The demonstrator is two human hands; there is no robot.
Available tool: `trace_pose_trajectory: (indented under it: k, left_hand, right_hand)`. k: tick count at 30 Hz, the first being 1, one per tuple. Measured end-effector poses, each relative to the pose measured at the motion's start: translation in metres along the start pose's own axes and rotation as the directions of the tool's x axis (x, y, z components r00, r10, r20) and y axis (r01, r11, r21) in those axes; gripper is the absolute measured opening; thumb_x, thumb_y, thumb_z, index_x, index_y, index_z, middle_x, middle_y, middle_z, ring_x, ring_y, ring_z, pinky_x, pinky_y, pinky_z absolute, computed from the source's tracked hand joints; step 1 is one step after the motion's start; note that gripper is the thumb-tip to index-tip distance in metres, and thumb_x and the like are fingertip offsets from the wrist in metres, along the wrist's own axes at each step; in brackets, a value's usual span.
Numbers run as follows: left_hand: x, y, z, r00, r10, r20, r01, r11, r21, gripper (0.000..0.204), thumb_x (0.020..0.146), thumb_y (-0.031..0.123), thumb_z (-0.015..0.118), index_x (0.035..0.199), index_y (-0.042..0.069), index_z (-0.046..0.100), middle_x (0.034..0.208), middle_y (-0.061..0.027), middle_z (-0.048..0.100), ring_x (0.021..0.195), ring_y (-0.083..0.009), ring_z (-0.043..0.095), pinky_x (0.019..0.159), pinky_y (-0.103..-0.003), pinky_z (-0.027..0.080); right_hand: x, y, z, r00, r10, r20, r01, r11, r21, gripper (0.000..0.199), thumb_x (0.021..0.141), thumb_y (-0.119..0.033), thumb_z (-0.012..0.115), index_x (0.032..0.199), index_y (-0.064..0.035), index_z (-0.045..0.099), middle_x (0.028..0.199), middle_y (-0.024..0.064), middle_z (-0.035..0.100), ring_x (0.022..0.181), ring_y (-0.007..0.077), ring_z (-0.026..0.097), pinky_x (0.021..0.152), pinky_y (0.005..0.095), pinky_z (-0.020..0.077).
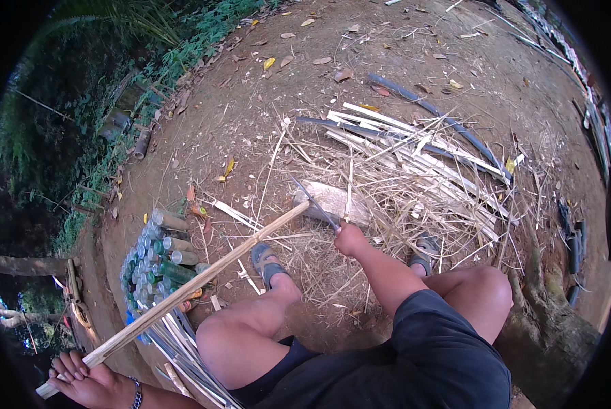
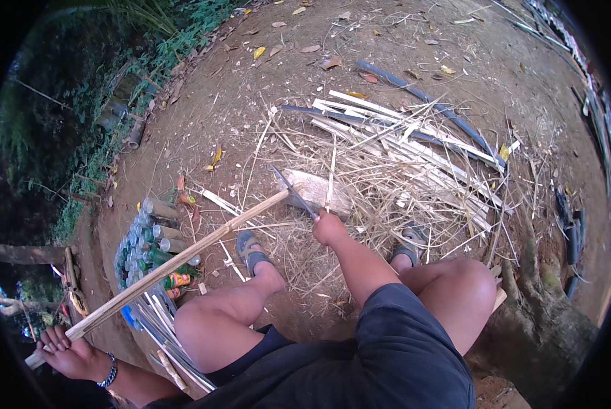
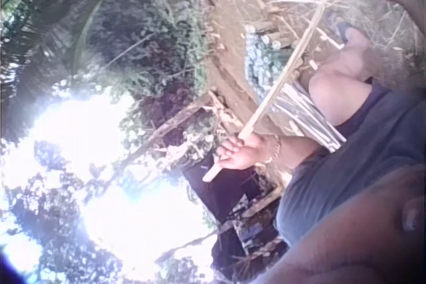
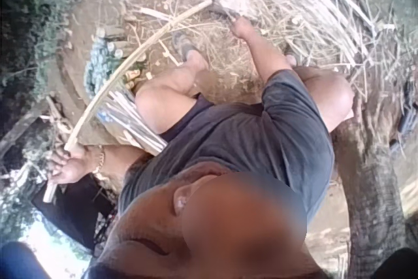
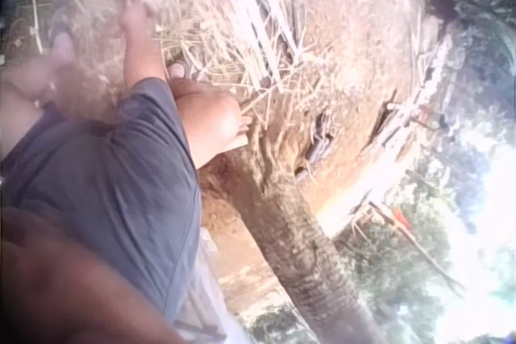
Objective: The person shaves a wooden strip by hand using a machete while holding the wood against a wooden block on the ground.
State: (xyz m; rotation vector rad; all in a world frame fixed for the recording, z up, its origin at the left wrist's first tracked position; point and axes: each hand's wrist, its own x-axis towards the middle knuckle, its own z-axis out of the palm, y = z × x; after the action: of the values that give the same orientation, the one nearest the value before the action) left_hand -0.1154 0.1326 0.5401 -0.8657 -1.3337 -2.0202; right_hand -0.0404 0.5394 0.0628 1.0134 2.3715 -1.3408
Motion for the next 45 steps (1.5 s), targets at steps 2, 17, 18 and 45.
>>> trace_pose_trajectory:
  k: [2,17,18,45]
  left_hand:
    - [-0.002,-0.002,-0.009,0.999,-0.014,0.034,0.016,0.999,-0.046,0.023,0.1,0.019,0.044,0.082,0.004,0.042,0.064,-0.0008,0.031,0.054,-0.01,0.03,0.046,-0.023,0.028]
    - [-0.021,0.001,-0.003,0.996,0.046,-0.076,-0.048,0.998,-0.029,0.029,0.102,0.026,0.042,0.082,0.004,0.045,0.064,-0.0008,0.033,0.053,-0.0088,0.031,0.045,-0.021,0.027]
    - [-0.024,0.004,-0.005,0.998,0.036,-0.043,-0.038,0.997,-0.069,0.029,0.101,0.026,0.043,0.082,0.004,0.045,0.064,-0.0009,0.034,0.053,-0.0088,0.031,0.045,-0.021,0.027]
    - [-0.035,0.007,0.0,0.978,0.064,-0.196,-0.053,0.997,0.059,0.031,0.102,0.024,0.043,0.078,0.005,0.042,0.069,-0.0005,0.033,0.057,-0.0098,0.032,0.049,-0.022,0.03]
  right_hand:
    - [-0.011,-0.019,-0.008,1.0,-0.015,-0.015,0.016,0.999,0.038,0.029,0.088,-0.02,0.053,0.111,-0.0032,0.056,0.101,0.025,0.064,0.096,0.0391,0.062,0.085,0.047,0.0477]
    - [-0.018,-0.024,0.008,0.997,-0.04,-0.072,0.049,0.992,0.118,0.026,0.084,-0.02,0.056,0.103,-0.0025,0.056,0.097,0.0245,0.064,0.094,0.0402,0.062,0.084,0.0464,0.0483]
    - [-0.036,-0.038,0.006,0.994,-0.092,-0.066,0.1,0.985,0.138,0.024,0.083,-0.019,0.057,0.101,-0.0033,0.056,0.095,0.0242,0.064,0.092,0.0404,0.062,0.083,0.047,0.0484]
    - [-0.064,-0.055,0.008,1.0,0.005,0.006,-0.006,0.988,0.152,0.026,0.093,-0.023,0.05,0.111,-0.0061,0.055,0.102,0.0216,0.064,0.098,0.0376,0.062,0.084,0.047,0.048]
